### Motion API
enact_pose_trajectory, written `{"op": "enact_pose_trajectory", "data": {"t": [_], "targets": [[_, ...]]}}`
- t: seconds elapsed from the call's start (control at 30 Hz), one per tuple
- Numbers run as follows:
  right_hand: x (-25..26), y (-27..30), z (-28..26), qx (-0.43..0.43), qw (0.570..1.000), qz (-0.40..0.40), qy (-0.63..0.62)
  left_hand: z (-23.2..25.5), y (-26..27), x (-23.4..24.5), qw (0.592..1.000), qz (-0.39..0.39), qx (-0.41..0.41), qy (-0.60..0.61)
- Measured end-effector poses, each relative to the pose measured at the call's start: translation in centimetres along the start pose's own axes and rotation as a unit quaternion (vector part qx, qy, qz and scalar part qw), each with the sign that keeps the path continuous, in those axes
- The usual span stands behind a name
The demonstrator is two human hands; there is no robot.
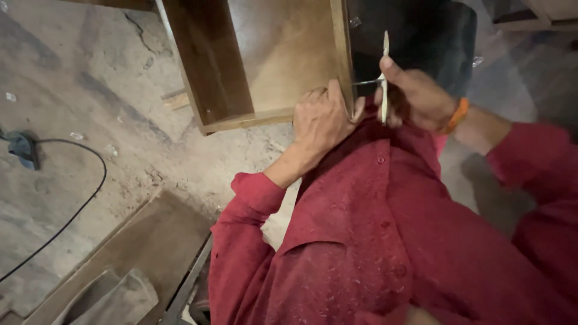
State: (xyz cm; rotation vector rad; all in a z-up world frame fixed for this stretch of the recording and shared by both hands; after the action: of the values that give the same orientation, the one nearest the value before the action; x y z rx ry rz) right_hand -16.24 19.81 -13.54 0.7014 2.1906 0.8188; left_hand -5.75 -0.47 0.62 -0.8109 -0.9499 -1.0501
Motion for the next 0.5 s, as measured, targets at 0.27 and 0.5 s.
{"op": "enact_pose_trajectory", "data": {"t": [0.27, 0.5], "targets": [[-13.2, 10.6, -17.6, 0.560, 0.515, 0.039, 0.648, 0.1, 0.7, -0.4, 1.000, 0.027, -0.007, -0.004], [-5.0, 3.7, -6.7, 0.126, 0.966, 0.002, 0.226, 0.0, 1.0, 0.7, 0.997, 0.066, -0.028, -0.015]]}}
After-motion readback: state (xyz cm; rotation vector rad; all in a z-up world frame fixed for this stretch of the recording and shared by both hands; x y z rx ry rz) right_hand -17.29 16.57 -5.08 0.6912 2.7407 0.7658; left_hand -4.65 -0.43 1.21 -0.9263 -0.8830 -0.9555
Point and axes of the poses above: each hand's wrist, its own y-axis away from the middle knuckle, its own x-axis out of the back of the hand, z = x × y, the point moved 5 cm from there along -y, towards the middle knuckle, and after that the axes turned 7 degrees about -y, right-handed, at the moved point
